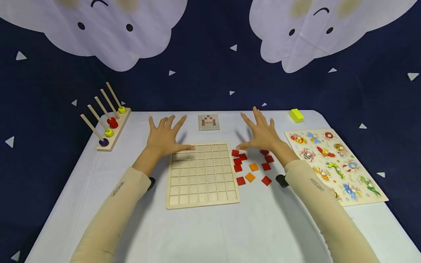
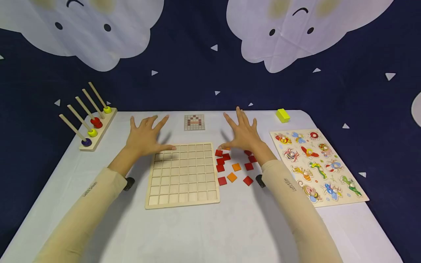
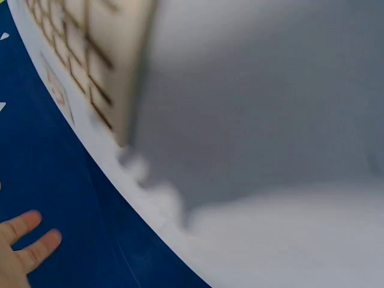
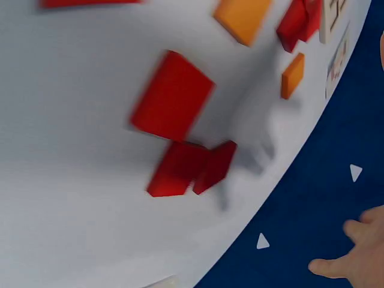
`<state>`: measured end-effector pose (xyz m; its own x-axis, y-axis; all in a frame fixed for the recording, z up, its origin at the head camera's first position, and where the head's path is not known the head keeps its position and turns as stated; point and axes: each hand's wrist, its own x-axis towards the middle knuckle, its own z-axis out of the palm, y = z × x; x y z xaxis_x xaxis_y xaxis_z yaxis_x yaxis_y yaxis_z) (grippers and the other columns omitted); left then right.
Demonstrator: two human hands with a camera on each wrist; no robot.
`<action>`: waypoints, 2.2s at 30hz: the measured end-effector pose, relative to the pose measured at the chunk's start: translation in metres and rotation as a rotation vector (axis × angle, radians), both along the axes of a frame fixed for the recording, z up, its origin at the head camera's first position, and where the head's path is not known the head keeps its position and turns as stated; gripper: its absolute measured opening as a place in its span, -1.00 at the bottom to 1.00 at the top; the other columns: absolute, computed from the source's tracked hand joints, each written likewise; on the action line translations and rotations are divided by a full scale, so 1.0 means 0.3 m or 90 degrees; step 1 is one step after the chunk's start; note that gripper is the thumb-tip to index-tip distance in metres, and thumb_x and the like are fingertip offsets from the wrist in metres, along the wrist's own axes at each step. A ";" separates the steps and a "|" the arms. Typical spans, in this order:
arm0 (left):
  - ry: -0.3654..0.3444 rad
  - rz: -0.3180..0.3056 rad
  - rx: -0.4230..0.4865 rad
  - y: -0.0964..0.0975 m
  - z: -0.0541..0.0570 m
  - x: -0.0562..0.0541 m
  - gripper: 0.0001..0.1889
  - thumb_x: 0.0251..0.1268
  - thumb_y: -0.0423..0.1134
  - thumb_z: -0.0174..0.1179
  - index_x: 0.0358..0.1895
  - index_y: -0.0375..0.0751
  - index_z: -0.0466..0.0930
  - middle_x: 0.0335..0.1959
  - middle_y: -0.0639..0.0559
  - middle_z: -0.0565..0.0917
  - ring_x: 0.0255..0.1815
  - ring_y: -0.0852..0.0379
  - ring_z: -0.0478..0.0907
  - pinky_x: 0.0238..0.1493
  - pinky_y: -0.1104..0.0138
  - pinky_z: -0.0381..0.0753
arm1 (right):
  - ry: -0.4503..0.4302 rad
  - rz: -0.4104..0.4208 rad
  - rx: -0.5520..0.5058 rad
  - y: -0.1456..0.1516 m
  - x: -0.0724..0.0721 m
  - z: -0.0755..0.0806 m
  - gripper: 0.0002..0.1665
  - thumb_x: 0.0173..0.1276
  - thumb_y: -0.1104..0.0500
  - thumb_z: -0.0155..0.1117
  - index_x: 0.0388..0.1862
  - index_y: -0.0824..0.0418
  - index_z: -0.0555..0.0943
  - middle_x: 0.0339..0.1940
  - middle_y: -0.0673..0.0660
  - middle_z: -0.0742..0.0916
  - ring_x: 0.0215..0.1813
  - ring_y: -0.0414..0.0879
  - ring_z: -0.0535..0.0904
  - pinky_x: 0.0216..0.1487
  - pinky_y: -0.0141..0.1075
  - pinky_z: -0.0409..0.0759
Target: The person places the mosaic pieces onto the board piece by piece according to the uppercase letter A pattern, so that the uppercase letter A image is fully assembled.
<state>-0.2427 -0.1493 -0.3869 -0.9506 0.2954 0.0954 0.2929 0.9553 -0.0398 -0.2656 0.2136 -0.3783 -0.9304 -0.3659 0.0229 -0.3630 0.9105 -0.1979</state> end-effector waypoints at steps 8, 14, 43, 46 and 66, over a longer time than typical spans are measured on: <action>0.046 -0.062 0.015 -0.061 -0.035 0.103 0.19 -0.14 0.73 0.00 0.57 0.12 0.10 0.14 -0.11 0.52 0.08 -0.16 0.49 0.11 -0.11 0.39 | 0.012 0.045 -0.013 0.045 0.078 -0.053 0.27 -0.12 -0.44 0.53 0.55 -0.06 0.27 0.53 0.36 0.22 0.51 0.28 0.10 0.40 0.33 -0.01; 0.003 -0.084 0.075 -0.090 -0.059 0.151 0.14 -0.13 0.68 0.08 0.55 0.13 0.16 0.01 -0.07 0.55 -0.19 -0.02 0.51 -0.21 0.10 0.46 | 0.010 0.089 -0.053 0.058 0.125 -0.086 0.03 -0.04 -0.29 0.58 0.42 -0.01 0.46 0.31 0.31 0.45 0.33 0.21 0.30 0.31 0.22 0.18; -0.295 -0.051 0.398 -0.213 -0.184 0.159 0.02 -0.11 0.06 0.58 0.49 -0.09 0.27 -0.09 -0.16 0.35 -0.28 0.05 0.31 -0.27 0.25 0.35 | -0.020 0.152 -0.102 -0.003 0.159 -0.158 -0.67 0.22 -0.01 0.49 -0.07 0.06 0.79 -0.20 0.06 0.57 -0.11 -0.06 0.40 0.01 -0.08 0.26; -0.302 -0.046 0.410 -0.213 -0.185 0.160 0.01 -0.11 0.04 0.59 0.48 -0.10 0.29 -0.11 -0.16 0.34 -0.28 0.04 0.30 -0.27 0.25 0.35 | -0.018 0.149 -0.112 -0.006 0.162 -0.159 -0.69 0.22 0.01 0.49 -0.10 0.10 0.80 -0.19 0.06 0.58 -0.11 -0.06 0.41 -0.02 -0.11 0.27; -0.318 -0.033 0.430 -0.225 -0.185 0.176 0.01 -0.09 0.03 0.58 0.49 -0.09 0.26 -0.11 -0.16 0.34 -0.28 0.04 0.28 -0.26 0.24 0.33 | 0.030 0.203 -0.082 -0.039 0.175 -0.168 -0.63 0.16 0.08 0.54 -0.12 0.28 0.78 -0.29 0.04 0.54 -0.17 -0.09 0.40 -0.12 -0.21 0.38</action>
